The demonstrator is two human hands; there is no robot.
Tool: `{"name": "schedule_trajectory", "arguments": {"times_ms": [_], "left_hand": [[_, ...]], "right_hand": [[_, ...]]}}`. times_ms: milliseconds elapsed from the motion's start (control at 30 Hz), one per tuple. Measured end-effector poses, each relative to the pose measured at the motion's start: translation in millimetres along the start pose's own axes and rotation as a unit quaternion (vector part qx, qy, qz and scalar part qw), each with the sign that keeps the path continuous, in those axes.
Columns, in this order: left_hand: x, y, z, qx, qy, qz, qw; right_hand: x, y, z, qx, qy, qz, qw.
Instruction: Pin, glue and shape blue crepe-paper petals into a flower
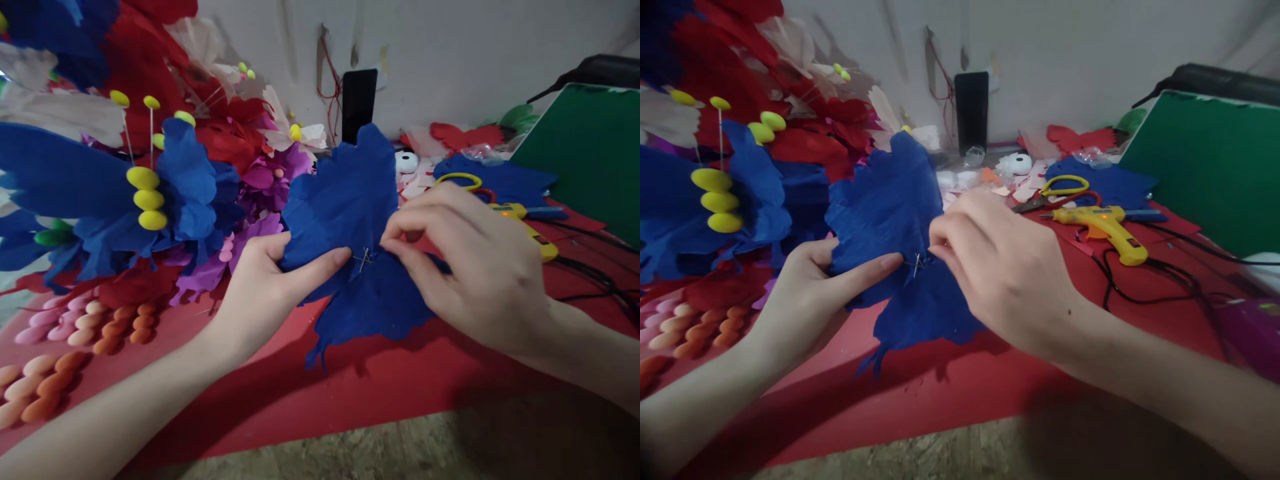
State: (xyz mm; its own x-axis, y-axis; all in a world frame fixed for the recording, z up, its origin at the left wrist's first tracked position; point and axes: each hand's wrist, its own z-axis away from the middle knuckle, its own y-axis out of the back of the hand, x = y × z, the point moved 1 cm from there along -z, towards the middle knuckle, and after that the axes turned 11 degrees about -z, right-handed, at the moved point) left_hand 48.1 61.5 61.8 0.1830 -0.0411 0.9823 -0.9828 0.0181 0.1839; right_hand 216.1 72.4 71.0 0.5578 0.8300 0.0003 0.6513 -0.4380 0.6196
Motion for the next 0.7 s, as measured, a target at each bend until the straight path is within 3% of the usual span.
{"name": "schedule_trajectory", "arguments": {"times_ms": [167,400,533,700], "left_hand": [[-2,1.7,-4,0.006,0.021,0.031,0.999],[-1,-0.6,-4,-0.055,0.041,0.083,0.994],[-1,-0.7,-3,-0.054,0.046,0.061,0.996],[-1,-2.5,-2,-0.036,0.053,0.029,0.998]], "right_hand": [[13,3,-4,0.038,-0.102,-0.021,0.994],[27,4,-7,0.001,-0.195,-0.132,0.972],[31,4,-9,-0.044,-0.26,-0.315,0.912],[25,0,-6,-0.22,-0.329,-0.446,0.803]]}}
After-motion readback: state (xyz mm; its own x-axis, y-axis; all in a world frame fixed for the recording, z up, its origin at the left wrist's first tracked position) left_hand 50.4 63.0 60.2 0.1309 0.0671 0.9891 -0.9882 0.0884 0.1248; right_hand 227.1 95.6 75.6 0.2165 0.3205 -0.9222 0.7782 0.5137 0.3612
